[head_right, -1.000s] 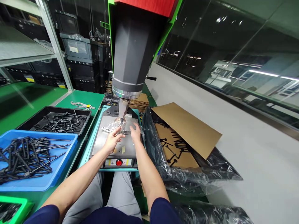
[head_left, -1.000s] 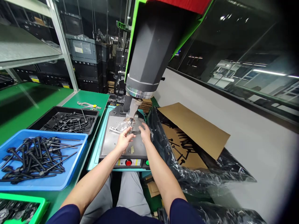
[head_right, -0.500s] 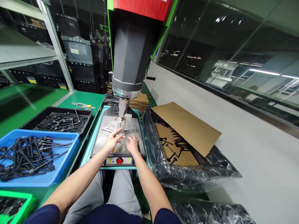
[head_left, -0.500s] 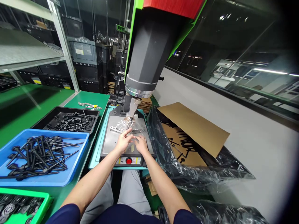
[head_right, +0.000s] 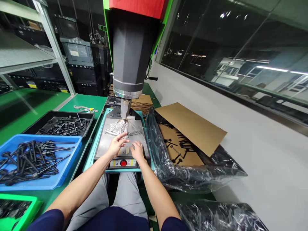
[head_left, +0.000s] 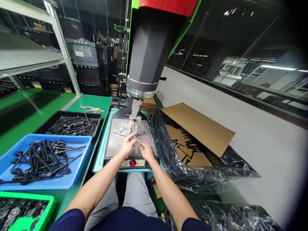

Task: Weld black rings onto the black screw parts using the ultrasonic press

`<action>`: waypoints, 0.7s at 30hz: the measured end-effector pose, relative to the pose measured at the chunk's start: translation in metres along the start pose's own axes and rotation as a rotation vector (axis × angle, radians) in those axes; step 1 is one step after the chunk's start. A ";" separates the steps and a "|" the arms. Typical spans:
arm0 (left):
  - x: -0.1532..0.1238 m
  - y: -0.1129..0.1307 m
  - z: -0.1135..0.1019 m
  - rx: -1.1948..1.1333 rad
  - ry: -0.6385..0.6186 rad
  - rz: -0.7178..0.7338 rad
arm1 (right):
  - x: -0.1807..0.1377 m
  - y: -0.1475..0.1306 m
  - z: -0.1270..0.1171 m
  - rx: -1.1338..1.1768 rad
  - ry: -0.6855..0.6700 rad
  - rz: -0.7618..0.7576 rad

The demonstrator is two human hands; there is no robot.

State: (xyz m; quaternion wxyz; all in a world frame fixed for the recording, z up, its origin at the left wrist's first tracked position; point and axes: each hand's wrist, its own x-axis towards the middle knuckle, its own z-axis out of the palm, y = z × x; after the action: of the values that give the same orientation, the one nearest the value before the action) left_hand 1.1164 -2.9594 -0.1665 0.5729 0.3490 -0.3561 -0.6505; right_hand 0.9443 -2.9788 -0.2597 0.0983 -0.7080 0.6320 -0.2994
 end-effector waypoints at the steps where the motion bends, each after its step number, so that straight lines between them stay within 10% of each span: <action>1: -0.001 0.000 -0.001 0.013 -0.003 -0.006 | -0.001 0.000 -0.001 0.016 0.014 -0.010; 6: -0.029 -0.009 -0.043 0.298 0.061 0.115 | -0.031 0.021 -0.018 0.065 0.239 0.012; 12: -0.073 -0.048 -0.141 0.897 0.562 0.357 | -0.094 0.070 -0.023 0.036 0.385 0.236; 21: -0.079 -0.083 -0.186 0.952 0.415 0.124 | -0.111 0.098 -0.010 0.103 0.200 0.300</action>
State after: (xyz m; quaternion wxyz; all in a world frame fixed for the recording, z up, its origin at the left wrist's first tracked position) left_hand 1.2432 -2.8854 -0.3283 0.4468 0.6707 -0.5112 -0.2987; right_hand 0.8542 -2.8885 -0.3353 0.1146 -0.5664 0.7211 -0.3823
